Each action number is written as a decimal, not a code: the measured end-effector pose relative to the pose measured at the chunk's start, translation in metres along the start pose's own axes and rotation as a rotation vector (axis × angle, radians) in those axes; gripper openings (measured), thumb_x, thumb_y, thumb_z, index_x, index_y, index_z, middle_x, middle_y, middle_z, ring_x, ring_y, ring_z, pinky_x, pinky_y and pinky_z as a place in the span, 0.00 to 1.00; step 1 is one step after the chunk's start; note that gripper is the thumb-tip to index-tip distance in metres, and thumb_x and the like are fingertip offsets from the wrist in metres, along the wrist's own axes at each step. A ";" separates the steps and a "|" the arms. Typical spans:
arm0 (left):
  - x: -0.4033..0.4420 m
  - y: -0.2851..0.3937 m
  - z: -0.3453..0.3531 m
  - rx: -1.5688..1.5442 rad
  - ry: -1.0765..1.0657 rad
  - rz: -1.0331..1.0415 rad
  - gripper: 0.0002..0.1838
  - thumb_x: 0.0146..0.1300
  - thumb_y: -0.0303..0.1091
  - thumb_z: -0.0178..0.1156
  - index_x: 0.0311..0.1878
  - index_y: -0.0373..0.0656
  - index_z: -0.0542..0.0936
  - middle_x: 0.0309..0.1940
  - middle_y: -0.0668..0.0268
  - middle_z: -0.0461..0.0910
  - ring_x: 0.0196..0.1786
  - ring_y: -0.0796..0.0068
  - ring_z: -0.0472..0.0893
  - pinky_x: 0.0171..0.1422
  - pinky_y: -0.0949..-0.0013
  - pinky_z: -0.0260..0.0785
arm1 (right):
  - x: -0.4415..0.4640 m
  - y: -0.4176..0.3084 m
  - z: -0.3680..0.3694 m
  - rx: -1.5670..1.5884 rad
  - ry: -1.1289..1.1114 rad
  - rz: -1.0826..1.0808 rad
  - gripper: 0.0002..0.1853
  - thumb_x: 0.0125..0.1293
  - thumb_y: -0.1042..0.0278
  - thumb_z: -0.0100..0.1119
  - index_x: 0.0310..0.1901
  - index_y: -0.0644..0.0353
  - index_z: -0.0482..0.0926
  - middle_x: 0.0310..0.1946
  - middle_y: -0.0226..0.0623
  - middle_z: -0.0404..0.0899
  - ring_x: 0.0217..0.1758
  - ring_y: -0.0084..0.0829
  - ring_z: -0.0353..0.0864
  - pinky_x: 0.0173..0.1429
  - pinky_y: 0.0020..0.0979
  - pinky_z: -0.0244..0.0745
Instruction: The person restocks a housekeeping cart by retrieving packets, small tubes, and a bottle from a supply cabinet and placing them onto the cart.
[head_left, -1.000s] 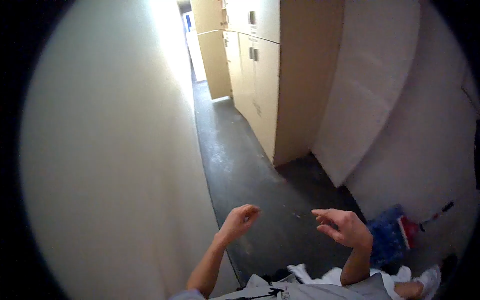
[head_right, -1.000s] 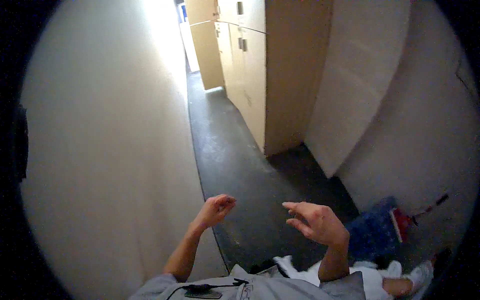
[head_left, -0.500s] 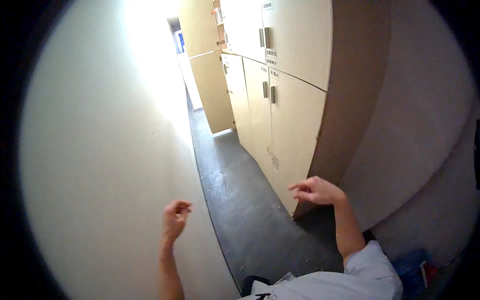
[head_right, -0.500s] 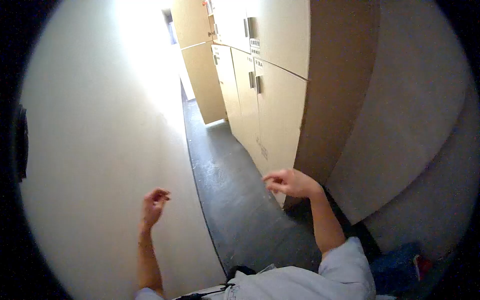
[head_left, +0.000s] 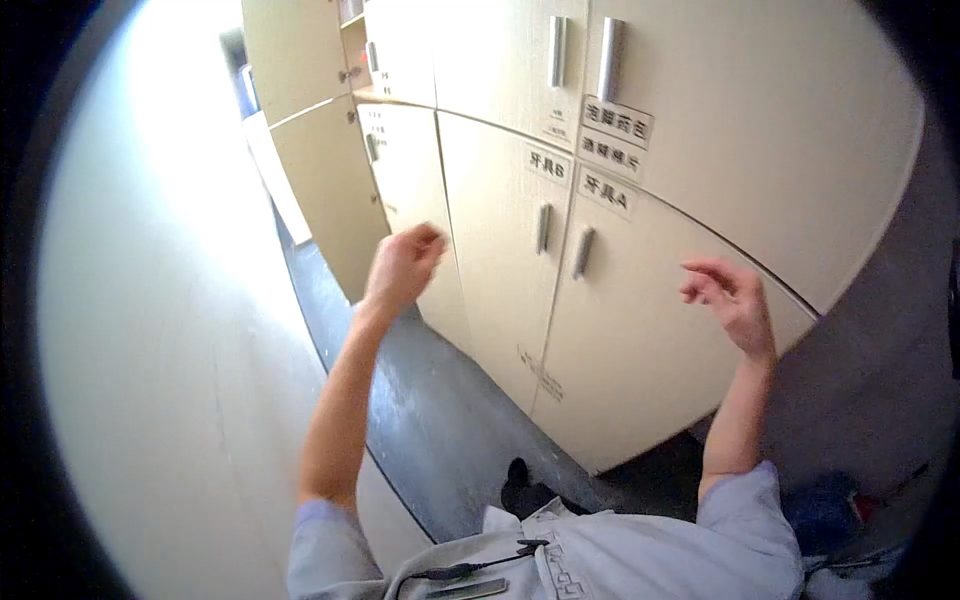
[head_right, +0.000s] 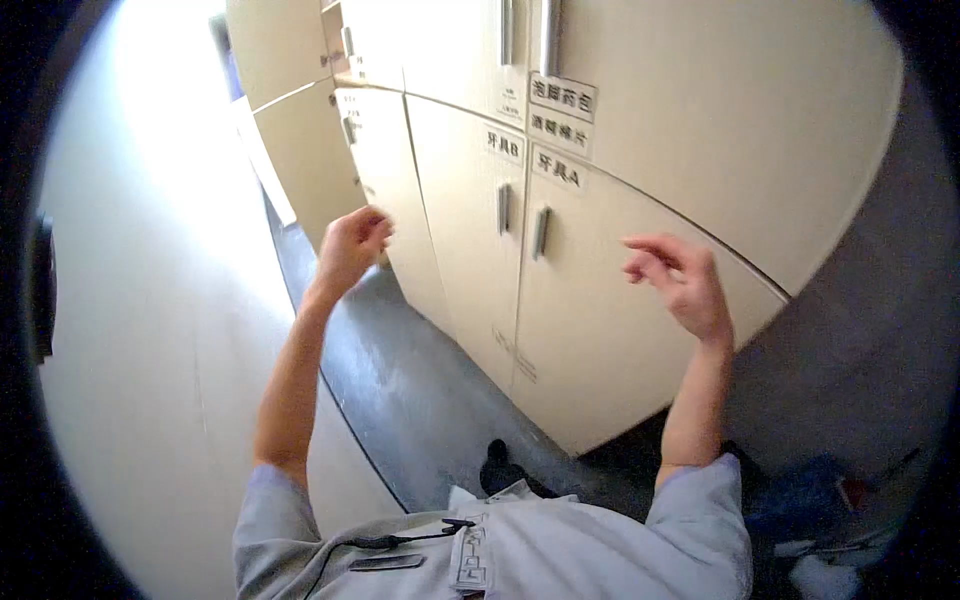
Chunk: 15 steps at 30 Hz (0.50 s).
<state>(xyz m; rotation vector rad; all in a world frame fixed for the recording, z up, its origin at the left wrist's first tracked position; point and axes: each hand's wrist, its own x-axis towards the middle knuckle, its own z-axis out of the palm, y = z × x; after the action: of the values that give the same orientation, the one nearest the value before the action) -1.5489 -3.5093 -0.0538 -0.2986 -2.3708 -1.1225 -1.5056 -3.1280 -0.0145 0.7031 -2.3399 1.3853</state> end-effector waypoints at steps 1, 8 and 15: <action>0.030 0.010 0.009 0.024 -0.079 -0.011 0.09 0.59 0.31 0.54 0.36 0.34 0.77 0.29 0.57 0.80 0.30 0.69 0.80 0.36 0.69 0.71 | 0.008 0.001 0.006 -0.013 0.021 0.007 0.10 0.62 0.69 0.52 0.41 0.65 0.78 0.25 0.34 0.79 0.28 0.23 0.77 0.38 0.23 0.73; 0.159 -0.023 0.048 0.047 -0.268 0.412 0.11 0.58 0.37 0.55 0.32 0.37 0.78 0.28 0.59 0.79 0.32 0.64 0.80 0.37 0.65 0.71 | 0.059 0.028 0.072 -0.107 0.430 -0.188 0.09 0.63 0.69 0.49 0.37 0.63 0.78 0.24 0.33 0.78 0.27 0.20 0.75 0.26 0.18 0.65; 0.273 -0.091 -0.001 -0.113 -0.233 0.478 0.11 0.58 0.36 0.56 0.32 0.36 0.77 0.26 0.59 0.79 0.29 0.67 0.79 0.34 0.68 0.71 | 0.159 -0.010 0.058 -0.658 0.968 0.015 0.14 0.65 0.60 0.50 0.42 0.63 0.73 0.34 0.29 0.77 0.29 0.14 0.70 0.28 0.16 0.62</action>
<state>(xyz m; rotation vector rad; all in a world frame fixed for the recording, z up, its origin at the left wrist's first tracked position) -1.8174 -3.5723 0.0290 -1.0241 -2.2498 -1.0285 -1.6325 -3.2224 0.0468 -0.1719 -1.7763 0.6165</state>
